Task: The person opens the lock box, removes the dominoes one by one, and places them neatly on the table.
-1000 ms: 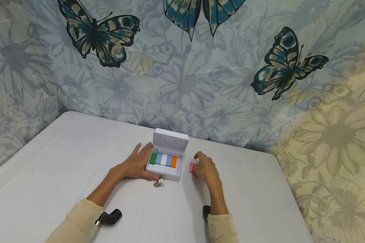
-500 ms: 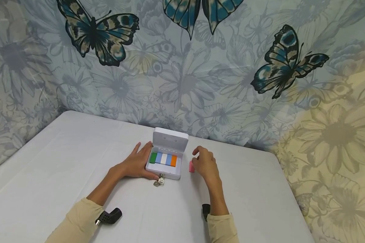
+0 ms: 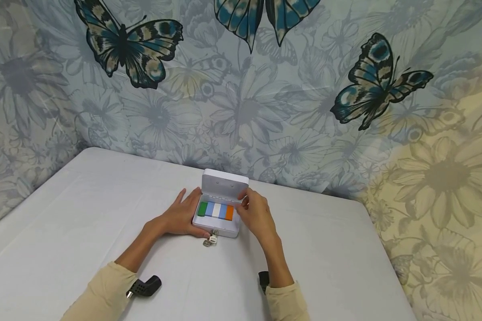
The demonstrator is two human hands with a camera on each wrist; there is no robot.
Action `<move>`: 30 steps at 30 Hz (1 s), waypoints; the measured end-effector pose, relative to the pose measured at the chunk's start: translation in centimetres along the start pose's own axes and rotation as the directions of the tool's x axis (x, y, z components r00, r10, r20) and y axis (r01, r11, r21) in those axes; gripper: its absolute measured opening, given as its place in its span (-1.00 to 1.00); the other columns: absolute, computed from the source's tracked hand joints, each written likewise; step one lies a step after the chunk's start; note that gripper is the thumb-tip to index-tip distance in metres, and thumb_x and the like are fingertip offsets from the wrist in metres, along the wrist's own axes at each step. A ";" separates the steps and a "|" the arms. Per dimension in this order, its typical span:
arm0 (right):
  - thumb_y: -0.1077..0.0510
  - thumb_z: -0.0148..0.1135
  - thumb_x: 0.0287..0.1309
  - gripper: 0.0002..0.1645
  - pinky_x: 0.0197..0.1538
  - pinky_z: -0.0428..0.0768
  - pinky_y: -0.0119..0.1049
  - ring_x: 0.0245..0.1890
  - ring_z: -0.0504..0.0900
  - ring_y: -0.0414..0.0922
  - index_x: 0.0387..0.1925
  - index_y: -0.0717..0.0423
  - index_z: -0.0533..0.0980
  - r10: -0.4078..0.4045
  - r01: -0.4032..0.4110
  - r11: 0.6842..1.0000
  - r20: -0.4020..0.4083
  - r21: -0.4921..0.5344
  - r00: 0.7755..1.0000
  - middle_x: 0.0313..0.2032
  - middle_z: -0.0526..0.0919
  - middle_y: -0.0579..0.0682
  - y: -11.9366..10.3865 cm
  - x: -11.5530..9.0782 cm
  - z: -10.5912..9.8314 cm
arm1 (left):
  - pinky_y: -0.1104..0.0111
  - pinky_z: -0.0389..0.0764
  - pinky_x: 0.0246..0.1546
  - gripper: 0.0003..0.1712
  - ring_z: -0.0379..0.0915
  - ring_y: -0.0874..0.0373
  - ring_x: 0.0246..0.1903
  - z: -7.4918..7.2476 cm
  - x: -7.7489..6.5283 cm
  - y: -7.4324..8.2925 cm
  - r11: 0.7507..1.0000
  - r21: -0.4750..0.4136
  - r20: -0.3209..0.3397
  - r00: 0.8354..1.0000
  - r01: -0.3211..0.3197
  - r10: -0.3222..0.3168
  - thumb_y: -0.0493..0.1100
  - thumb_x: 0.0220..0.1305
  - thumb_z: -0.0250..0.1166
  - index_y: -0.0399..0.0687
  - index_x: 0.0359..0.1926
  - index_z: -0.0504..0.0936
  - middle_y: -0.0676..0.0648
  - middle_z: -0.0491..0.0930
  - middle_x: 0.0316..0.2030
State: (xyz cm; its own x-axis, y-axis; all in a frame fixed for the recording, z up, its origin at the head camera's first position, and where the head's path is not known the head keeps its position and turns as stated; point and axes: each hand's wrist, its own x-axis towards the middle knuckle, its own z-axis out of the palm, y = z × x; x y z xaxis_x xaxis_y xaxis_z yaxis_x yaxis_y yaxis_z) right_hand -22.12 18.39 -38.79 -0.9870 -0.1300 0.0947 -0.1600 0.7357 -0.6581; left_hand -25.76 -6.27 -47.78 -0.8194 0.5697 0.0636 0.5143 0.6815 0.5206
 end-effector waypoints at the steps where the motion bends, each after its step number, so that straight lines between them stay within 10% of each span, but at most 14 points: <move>1: 0.31 0.41 0.28 -0.75 -0.36 0.69 -0.32 -0.34 0.73 -0.05 -0.05 0.29 0.58 -0.006 0.006 1.000 -0.001 0.000 1.000 -0.26 0.67 0.15 -0.1 0.0 0.2 | -0.30 -0.35 0.63 0.51 -0.28 -0.23 0.70 0.0 0.0 0.0 1.000 0.002 0.003 1.000 0.002 -0.002 0.41 0.01 0.54 -0.25 0.65 -0.11 -0.31 -0.05 0.66; 15: 0.32 0.37 0.30 -0.70 0.08 0.76 -0.01 -0.05 0.76 0.06 0.04 0.34 0.62 -0.054 0.073 0.986 0.125 -0.152 0.991 -0.03 0.76 0.24 -1.1 -0.3 2.8 | -0.29 -0.33 0.63 0.52 -0.26 -0.25 0.69 0.0 0.0 -0.2 1.000 0.017 -0.006 1.000 -0.011 0.011 0.42 0.01 0.52 -0.33 0.64 -0.11 -0.35 -0.03 0.65; 25: 0.32 0.34 0.32 -0.73 0.00 0.73 -0.09 -0.06 0.72 0.06 -0.01 0.43 0.65 -0.119 0.163 0.854 0.120 -0.494 0.986 0.03 0.73 0.25 -2.0 -1.2 4.5 | -0.33 -0.28 0.61 0.50 -0.20 -0.29 0.67 -0.2 -0.1 -0.1 1.000 -0.001 -0.026 0.999 -0.029 0.029 0.40 0.02 0.53 -0.35 0.63 -0.08 -0.38 0.01 0.63; 30: 0.28 0.40 0.28 -0.74 -0.05 0.73 -0.10 -0.22 0.71 0.03 -0.06 0.39 0.68 -0.115 0.156 0.852 0.111 -0.500 0.987 0.00 0.74 0.21 -2.1 -1.1 4.7 | -0.32 -0.29 0.62 0.51 -0.21 -0.27 0.68 0.0 0.0 -0.2 1.000 0.017 -0.021 1.000 -0.021 0.021 0.41 0.02 0.53 -0.31 0.64 -0.10 -0.36 -0.01 0.64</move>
State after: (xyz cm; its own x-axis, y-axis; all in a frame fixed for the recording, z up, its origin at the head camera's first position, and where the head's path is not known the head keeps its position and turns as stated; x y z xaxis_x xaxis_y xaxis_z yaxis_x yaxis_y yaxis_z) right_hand -20.62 13.86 -41.07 -0.9540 -0.2871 0.0864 -0.2982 0.9387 -0.1728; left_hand -25.80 -6.39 -47.88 -0.8135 0.5743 0.0921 0.5353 0.6773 0.5047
